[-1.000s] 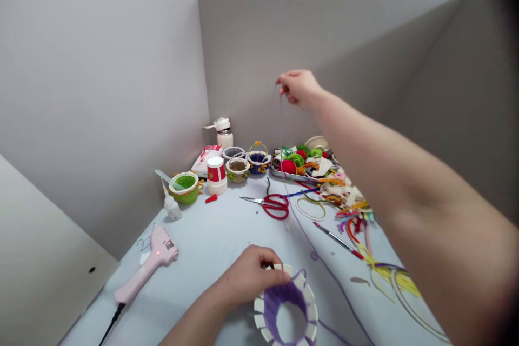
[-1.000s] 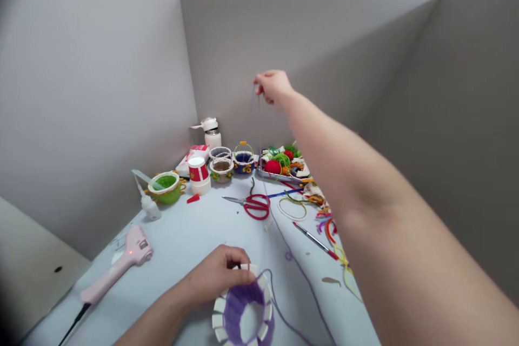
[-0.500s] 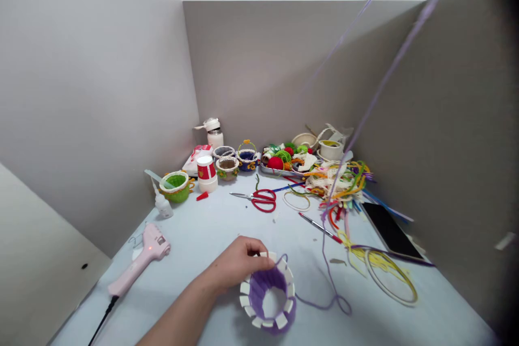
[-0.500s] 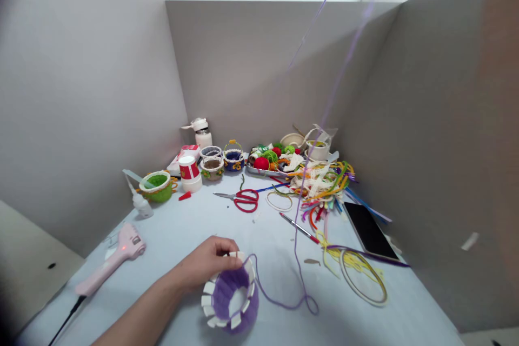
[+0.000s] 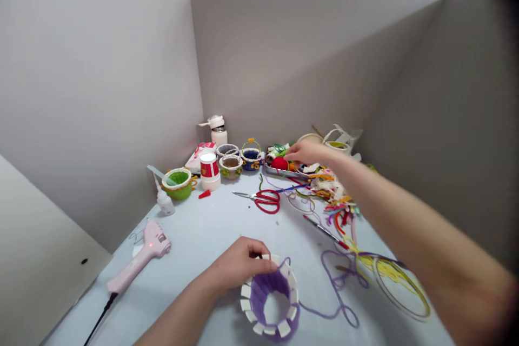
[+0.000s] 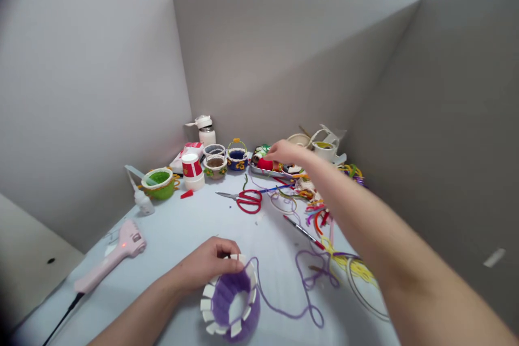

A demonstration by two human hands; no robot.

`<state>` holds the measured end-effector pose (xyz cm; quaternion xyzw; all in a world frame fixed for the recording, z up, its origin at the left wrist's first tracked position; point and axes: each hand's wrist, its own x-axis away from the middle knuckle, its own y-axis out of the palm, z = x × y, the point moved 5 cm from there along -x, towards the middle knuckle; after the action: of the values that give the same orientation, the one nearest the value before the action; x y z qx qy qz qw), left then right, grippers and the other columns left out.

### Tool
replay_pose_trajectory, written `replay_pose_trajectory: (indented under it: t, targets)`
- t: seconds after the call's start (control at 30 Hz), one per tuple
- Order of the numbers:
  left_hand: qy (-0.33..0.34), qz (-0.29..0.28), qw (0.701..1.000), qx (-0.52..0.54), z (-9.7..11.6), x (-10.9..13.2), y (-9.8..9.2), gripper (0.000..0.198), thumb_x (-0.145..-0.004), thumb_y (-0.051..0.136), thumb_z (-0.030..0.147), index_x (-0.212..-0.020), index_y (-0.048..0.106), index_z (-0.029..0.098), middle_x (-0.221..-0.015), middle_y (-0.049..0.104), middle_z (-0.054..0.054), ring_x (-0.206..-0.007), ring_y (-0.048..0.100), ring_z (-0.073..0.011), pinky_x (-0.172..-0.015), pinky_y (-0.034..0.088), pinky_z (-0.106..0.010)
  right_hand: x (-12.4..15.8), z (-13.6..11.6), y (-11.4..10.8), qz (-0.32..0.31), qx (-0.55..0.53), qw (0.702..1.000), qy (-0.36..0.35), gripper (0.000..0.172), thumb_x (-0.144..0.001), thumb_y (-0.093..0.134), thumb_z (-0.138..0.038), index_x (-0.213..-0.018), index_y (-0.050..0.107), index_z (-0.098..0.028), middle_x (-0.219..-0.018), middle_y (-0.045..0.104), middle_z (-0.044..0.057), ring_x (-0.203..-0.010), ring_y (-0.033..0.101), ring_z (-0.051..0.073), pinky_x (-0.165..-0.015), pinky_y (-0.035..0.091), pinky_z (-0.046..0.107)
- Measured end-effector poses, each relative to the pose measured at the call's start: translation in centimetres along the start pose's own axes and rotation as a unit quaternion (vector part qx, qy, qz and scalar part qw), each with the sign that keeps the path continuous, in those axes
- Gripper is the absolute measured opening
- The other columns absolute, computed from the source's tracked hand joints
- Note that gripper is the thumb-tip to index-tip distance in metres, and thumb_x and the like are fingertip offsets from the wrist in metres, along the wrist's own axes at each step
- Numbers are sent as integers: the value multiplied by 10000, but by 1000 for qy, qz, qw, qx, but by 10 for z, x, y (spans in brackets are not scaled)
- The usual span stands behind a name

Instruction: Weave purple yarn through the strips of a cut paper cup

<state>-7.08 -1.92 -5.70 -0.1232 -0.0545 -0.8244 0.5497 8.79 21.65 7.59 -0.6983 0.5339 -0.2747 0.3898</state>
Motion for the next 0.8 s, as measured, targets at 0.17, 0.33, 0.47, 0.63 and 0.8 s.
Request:
replay_pose_trajectory:
  t: [0.17, 0.33, 0.47, 0.63, 0.8]
  targets:
    - [1, 4, 1000, 14, 0, -2, -2, 284, -622, 716, 375, -670, 634, 107, -595, 507, 24, -587, 424, -88, -552, 309, -210, -37, -6, 89, -69, -29, 996, 46, 269, -899, 555, -326, -1076, 599, -128, -1031, 631, 68, -859, 620, 169, -740, 531, 338]
    - [5, 13, 1000, 16, -1, -4, -4, 287, -622, 715, 383, -665, 636, 111, -615, 512, 20, -614, 431, -95, -577, 324, -215, -60, -12, 95, -74, -92, 990, 75, 270, -906, 546, -315, -1098, 579, -128, -1044, 617, 70, -856, 617, 160, -732, 535, 337]
    - [-9, 7, 1000, 25, -7, -6, -5, 291, -615, 716, 383, -686, 653, 108, -605, 518, 21, -597, 432, -93, -554, 314, -214, -83, -45, 36, -14, -167, 985, 41, 134, -874, 567, -229, -800, 591, -120, -617, 571, -5, -428, 413, 43, -423, 348, 191]
    - [-10, 2, 1000, 27, -8, -7, -3, 296, -608, 717, 383, -697, 657, 107, -611, 525, 21, -595, 431, -90, -545, 307, -210, -96, -111, -65, 90, -240, 966, -43, 133, -936, 454, -218, -881, 543, -136, -518, 424, -95, -377, 232, -12, -436, 215, 160]
    - [-31, 5, 999, 33, -5, -5, -2, 299, -592, 725, 381, -693, 649, 110, -615, 534, 17, -593, 452, -97, -554, 331, -216, -73, -127, -151, 149, -235, 958, -71, 502, -1012, 126, -244, -942, 573, -28, -787, 608, 25, -610, 537, 14, -589, 371, 192]
